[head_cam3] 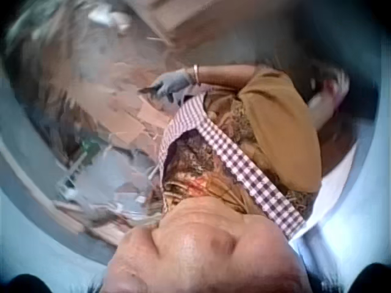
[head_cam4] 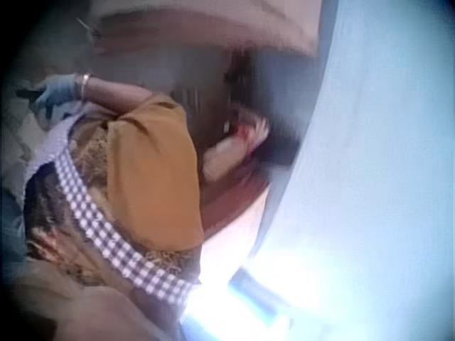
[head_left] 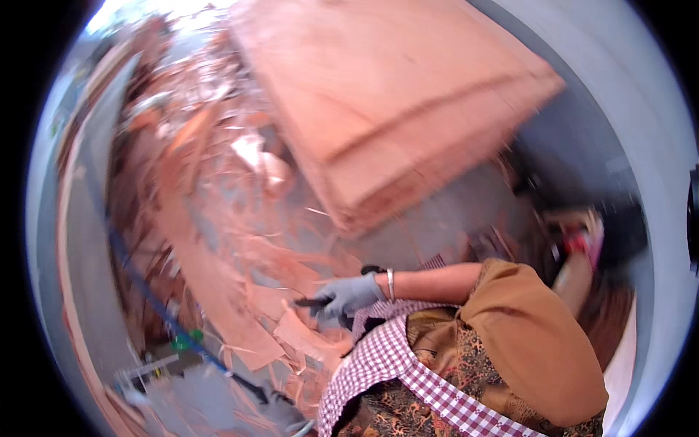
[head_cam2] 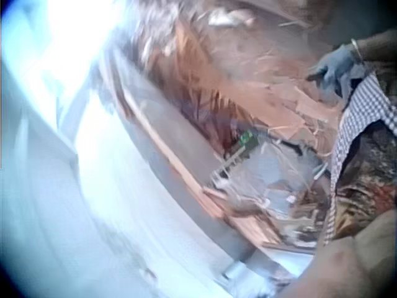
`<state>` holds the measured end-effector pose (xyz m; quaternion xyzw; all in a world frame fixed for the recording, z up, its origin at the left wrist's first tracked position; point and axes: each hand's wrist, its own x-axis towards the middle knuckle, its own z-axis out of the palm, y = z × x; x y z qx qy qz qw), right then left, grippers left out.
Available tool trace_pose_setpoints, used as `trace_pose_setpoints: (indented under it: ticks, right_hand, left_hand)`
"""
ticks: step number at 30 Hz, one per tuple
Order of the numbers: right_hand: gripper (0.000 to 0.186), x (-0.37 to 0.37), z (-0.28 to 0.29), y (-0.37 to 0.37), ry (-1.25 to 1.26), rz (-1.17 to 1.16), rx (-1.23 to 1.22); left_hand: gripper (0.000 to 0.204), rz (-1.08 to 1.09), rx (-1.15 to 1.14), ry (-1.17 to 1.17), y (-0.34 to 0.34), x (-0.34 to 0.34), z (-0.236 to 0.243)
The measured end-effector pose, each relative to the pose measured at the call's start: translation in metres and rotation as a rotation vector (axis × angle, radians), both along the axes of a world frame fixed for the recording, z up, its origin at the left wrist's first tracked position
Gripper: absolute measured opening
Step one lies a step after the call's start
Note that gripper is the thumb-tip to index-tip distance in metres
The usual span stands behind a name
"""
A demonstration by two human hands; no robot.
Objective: The person processes large wood veneer sheets by cutting them with a utility knife and moving them from one stack to another in a workshop.
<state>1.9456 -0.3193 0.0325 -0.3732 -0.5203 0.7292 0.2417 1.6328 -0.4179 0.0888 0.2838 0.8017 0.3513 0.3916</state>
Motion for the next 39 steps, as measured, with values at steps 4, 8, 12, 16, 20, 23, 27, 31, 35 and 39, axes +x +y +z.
trace_pose_setpoints:
  ticks: [4,8,12,16,20,23,27,31,35,39]
  right_hand:
    - [0.021,0.061,-0.003,-0.07,0.004,-0.36,-0.262]
    - [0.023,0.12,-0.073,-0.143,0.021,-0.513,-0.163]
    - [0.028,0.201,-0.117,-0.25,-0.547,-0.589,0.065]
    - [0.03,0.263,-0.18,-0.379,-0.122,-0.95,-0.196]
    - [0.017,0.295,-0.186,-0.458,-0.045,-1.514,-0.664]
    - [0.015,0.297,-0.181,-0.483,-0.105,-1.728,-0.817]
    - [0.019,0.272,-0.197,-0.493,-0.527,-1.587,-0.944]
    - [0.02,0.225,-0.206,-0.473,-0.376,-1.776,-0.688]
    - [0.015,0.207,-0.178,-0.44,0.03,-1.857,-0.9]
    - [0.023,0.244,-0.188,-0.472,0.2,-2.126,-0.822]
  left_hand:
    - [0.018,-0.179,0.219,0.04,0.038,-0.005,-0.005]
    - [0.024,-0.506,0.491,0.282,0.08,0.057,0.007]
    - [0.03,-0.865,0.79,0.465,0.112,0.143,0.023]
    - [0.035,-0.954,0.66,0.302,0.142,0.245,0.034]
    - [0.035,-1.317,0.779,0.556,0.174,0.322,0.026]
    - [0.041,-1.276,0.488,0.042,0.199,0.366,0.025]
    - [0.03,-1.157,0.324,-0.356,0.227,0.435,0.011]
    - [0.028,-1.258,0.217,-0.485,0.297,0.471,-0.016]
    - [0.014,-1.174,0.206,-0.437,0.278,0.521,-0.021]
    - [0.014,-1.351,0.069,-0.394,0.308,0.522,-0.014]
